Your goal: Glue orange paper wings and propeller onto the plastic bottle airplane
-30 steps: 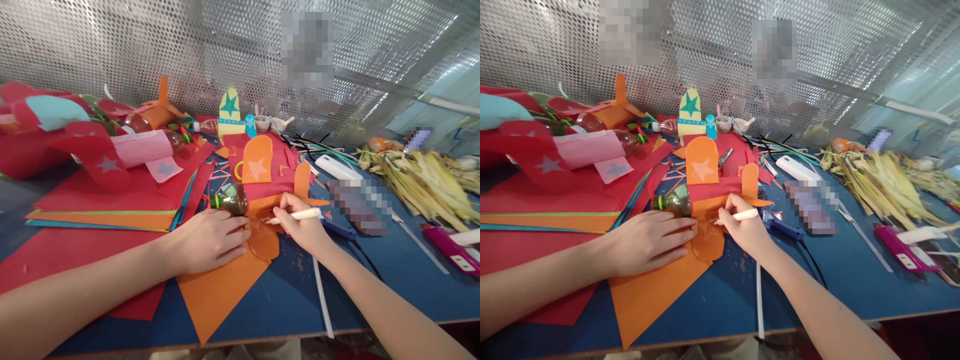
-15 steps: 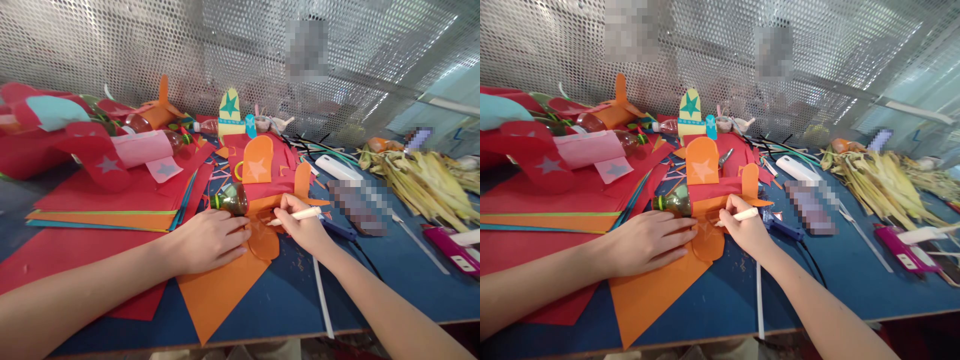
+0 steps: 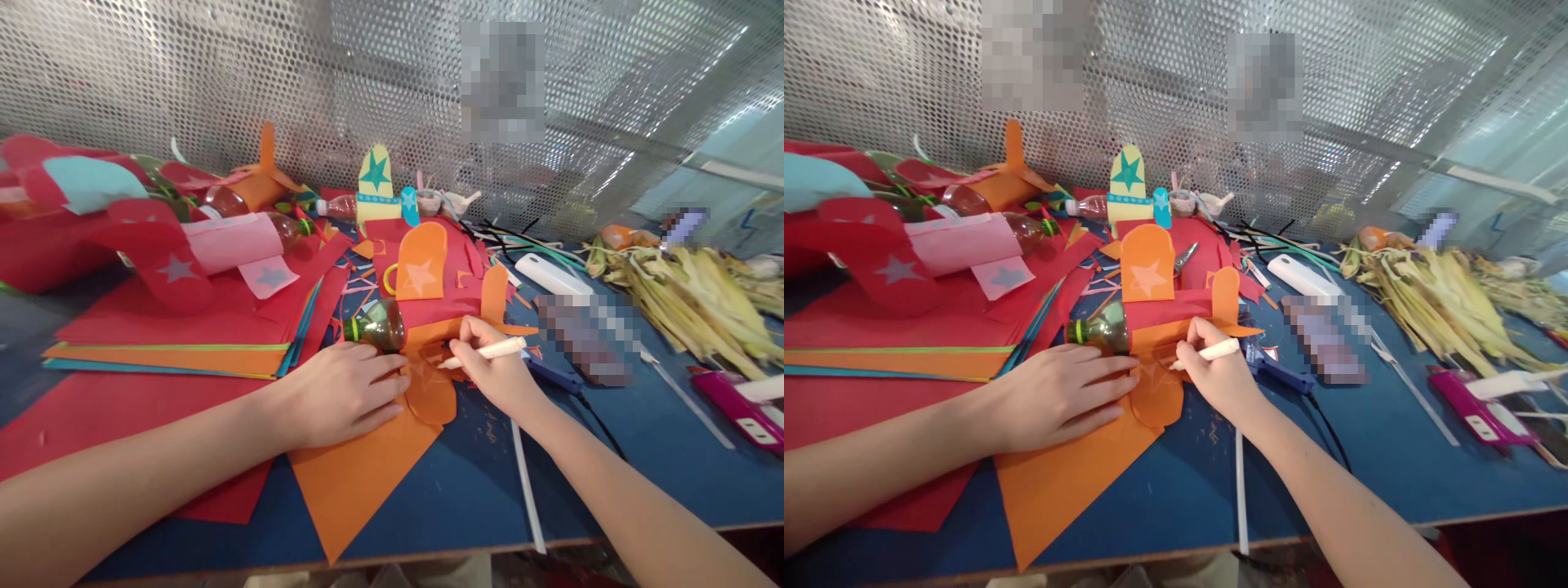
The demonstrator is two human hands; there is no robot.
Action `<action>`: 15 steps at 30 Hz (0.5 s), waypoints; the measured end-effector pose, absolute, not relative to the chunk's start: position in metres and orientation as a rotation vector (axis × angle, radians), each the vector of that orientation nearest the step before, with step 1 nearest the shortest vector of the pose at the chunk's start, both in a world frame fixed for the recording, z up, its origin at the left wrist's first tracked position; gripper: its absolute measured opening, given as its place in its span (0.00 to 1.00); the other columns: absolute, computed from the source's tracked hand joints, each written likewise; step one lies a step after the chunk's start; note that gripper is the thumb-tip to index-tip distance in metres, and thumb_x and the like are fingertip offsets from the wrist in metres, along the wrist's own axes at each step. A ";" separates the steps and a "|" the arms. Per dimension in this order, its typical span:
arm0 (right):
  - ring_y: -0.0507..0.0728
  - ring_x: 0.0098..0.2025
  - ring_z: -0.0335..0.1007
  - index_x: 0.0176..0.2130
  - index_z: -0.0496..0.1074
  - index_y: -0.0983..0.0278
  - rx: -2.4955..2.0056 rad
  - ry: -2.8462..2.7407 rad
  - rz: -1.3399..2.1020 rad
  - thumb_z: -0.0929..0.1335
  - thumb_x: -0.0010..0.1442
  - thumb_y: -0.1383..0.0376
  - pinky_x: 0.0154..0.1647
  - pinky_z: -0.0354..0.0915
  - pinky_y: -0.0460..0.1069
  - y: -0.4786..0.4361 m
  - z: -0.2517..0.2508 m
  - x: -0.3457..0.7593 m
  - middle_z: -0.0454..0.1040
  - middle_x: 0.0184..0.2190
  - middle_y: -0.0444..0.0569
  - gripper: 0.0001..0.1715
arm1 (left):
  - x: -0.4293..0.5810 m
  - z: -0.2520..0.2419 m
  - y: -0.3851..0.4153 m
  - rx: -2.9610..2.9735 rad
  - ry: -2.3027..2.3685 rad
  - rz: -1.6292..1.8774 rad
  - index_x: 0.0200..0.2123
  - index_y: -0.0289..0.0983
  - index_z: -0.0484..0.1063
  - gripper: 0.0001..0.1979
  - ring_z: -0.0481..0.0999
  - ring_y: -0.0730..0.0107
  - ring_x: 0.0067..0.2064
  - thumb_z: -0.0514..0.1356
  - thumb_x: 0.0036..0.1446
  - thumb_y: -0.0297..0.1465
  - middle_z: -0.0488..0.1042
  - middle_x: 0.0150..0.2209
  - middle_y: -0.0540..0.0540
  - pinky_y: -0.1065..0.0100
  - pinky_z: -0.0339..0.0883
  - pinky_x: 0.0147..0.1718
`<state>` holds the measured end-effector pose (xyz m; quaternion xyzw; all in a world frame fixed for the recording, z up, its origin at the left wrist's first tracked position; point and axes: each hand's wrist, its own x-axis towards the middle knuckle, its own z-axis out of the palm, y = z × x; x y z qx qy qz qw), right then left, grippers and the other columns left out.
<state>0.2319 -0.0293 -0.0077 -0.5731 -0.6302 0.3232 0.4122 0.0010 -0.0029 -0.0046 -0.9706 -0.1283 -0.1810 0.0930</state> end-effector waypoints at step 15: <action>0.49 0.21 0.49 0.23 0.52 0.59 -1.439 -1.644 0.700 0.63 0.56 0.64 0.23 0.51 0.46 -0.029 -0.006 0.233 0.51 0.18 0.36 0.14 | 0.000 -0.005 -0.003 -2.883 -0.377 -0.545 0.48 0.35 0.73 0.17 0.75 0.64 0.34 0.49 0.66 0.35 0.77 0.49 0.41 0.63 0.71 0.31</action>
